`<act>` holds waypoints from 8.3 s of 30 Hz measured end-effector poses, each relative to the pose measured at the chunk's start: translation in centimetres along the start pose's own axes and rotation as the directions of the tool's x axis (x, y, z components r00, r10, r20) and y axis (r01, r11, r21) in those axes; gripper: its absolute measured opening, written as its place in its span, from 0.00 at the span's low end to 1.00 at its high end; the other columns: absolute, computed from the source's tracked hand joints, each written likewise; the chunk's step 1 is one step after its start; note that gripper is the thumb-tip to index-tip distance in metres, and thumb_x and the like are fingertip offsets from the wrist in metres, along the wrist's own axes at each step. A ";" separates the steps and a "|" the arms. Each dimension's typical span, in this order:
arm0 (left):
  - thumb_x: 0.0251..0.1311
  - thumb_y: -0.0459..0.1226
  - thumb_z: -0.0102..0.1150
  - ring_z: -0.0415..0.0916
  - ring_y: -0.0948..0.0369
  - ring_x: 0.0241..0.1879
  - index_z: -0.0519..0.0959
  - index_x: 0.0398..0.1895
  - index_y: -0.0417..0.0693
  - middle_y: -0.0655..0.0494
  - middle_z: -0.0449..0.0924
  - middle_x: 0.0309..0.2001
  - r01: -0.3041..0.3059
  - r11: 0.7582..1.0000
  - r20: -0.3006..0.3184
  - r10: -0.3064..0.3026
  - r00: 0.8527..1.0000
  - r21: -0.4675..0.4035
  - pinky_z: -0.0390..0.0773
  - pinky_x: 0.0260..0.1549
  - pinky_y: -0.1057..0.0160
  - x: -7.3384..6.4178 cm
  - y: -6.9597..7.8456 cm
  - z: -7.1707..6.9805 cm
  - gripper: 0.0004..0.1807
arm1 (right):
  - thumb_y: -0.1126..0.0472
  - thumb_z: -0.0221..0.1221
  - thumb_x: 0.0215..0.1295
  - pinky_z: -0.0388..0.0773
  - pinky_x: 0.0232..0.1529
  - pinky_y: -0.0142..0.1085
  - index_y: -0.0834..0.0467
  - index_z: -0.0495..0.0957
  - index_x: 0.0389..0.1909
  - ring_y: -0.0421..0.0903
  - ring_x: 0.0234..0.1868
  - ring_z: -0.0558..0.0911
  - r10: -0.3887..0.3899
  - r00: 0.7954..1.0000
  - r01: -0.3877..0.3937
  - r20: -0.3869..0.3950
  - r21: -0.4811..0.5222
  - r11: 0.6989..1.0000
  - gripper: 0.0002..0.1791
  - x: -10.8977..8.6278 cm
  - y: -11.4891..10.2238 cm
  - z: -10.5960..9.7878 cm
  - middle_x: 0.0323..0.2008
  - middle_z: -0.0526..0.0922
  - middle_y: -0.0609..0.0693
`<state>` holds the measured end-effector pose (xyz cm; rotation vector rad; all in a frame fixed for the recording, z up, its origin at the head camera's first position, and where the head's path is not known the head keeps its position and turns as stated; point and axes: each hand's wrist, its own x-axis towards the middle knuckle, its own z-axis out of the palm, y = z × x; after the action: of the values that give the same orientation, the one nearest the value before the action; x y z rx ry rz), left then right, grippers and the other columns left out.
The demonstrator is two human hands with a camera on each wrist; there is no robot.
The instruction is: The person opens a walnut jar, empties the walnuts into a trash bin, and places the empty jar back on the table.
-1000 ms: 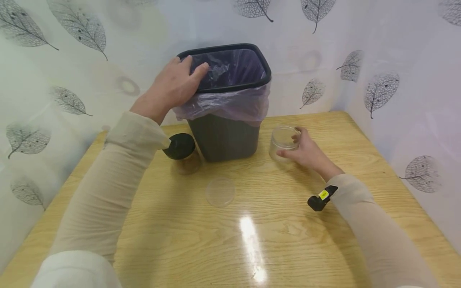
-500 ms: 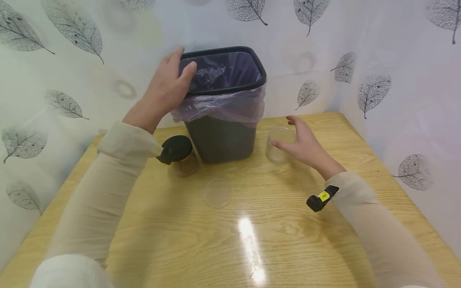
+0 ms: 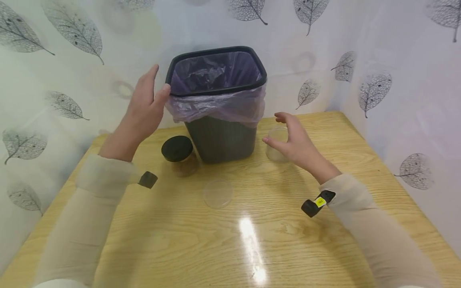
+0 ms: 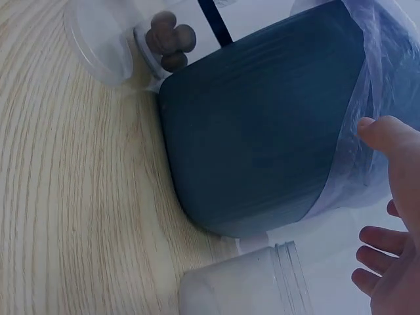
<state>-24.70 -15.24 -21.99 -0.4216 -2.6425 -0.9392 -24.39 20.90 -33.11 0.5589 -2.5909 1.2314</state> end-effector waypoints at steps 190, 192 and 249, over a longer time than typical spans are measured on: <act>0.75 0.61 0.20 0.69 0.45 0.58 0.59 0.67 0.36 0.35 0.64 0.60 -0.142 0.972 -0.090 0.127 0.988 -0.188 0.74 0.59 0.47 -10.8 -1.0 17.4 0.39 | 0.48 0.76 0.33 0.74 0.53 0.50 0.62 0.72 0.59 0.58 0.51 0.79 -0.402 0.905 0.384 0.141 -0.677 0.628 0.48 -3.1 -7.6 10.7 0.48 0.80 0.58; 0.75 0.60 0.17 0.70 0.46 0.56 0.60 0.66 0.36 0.35 0.65 0.60 -0.144 0.976 -0.109 0.127 0.986 -0.166 0.75 0.57 0.48 -10.9 -0.9 17.3 0.39 | 0.48 0.76 0.34 0.74 0.52 0.49 0.62 0.72 0.59 0.58 0.50 0.79 -0.411 0.902 0.383 0.130 -0.680 0.625 0.47 -3.1 -7.7 10.8 0.48 0.80 0.58; 0.46 0.35 0.78 0.64 0.55 0.65 0.56 0.73 0.50 0.49 0.59 0.68 -0.116 0.899 0.226 0.229 0.947 -0.422 0.81 0.54 0.56 -10.0 -2.2 13.3 0.53 | 0.41 0.80 0.32 0.73 0.58 0.51 0.62 0.69 0.65 0.58 0.57 0.77 -0.349 0.924 0.366 0.155 -0.620 0.694 0.57 -3.4 -7.6 9.6 0.56 0.79 0.59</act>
<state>-18.82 -9.98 -36.84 -0.9309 -2.5706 -1.4641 -18.38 9.81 -35.02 0.8615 -2.5175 0.1713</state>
